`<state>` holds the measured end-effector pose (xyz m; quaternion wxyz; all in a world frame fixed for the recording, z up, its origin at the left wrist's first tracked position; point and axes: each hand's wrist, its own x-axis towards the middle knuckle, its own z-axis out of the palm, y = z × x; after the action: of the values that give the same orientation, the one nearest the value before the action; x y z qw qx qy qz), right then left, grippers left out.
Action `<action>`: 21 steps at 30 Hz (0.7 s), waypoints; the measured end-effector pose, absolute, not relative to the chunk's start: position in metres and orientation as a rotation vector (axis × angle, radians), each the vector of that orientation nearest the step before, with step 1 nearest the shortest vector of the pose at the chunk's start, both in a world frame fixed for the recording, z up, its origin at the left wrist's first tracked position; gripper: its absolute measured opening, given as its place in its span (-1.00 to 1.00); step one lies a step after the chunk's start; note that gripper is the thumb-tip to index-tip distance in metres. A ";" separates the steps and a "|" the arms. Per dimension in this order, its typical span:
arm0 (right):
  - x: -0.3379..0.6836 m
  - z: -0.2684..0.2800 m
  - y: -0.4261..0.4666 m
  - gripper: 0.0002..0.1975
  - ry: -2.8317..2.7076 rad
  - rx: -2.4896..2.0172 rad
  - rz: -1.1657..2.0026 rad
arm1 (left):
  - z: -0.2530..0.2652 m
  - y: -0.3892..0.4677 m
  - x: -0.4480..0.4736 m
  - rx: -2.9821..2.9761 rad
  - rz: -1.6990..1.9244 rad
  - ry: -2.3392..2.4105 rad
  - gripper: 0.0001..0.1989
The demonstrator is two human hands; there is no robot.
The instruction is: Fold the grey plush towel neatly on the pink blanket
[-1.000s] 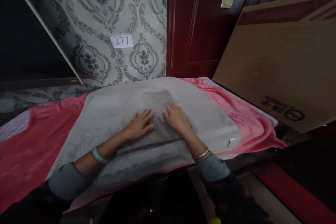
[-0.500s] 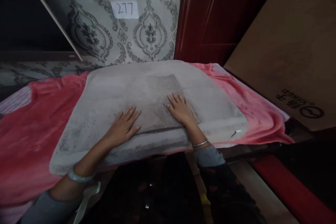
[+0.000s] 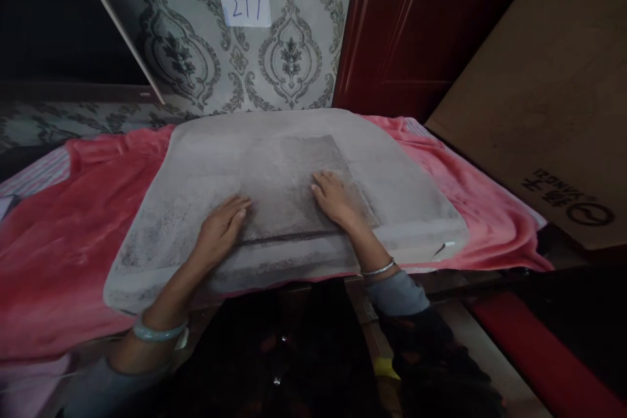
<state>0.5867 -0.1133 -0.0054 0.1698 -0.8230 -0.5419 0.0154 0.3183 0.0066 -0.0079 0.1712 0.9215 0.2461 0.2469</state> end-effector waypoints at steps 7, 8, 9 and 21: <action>0.532 -0.003 -0.103 -0.46 -1.700 -2.373 -0.009 | -0.005 -0.041 0.369 2.977 0.344 0.612 -0.42; 0.530 -0.003 -0.104 -0.46 -1.706 -2.385 -0.015 | -0.008 -0.044 0.368 3.004 0.334 0.628 -0.42; 0.530 -0.003 -0.105 -0.46 -1.710 -2.392 -0.014 | -0.010 -0.046 0.365 3.024 0.339 0.640 -0.41; 0.545 -0.008 -0.111 -0.43 -1.810 -2.303 0.039 | -0.017 -0.048 0.350 3.100 0.459 0.720 -0.45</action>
<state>0.5453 -0.1107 -0.0077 0.1059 -0.7818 -0.6144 0.0132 0.3500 -0.0476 -0.0167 -0.0369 0.9634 0.2238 0.1426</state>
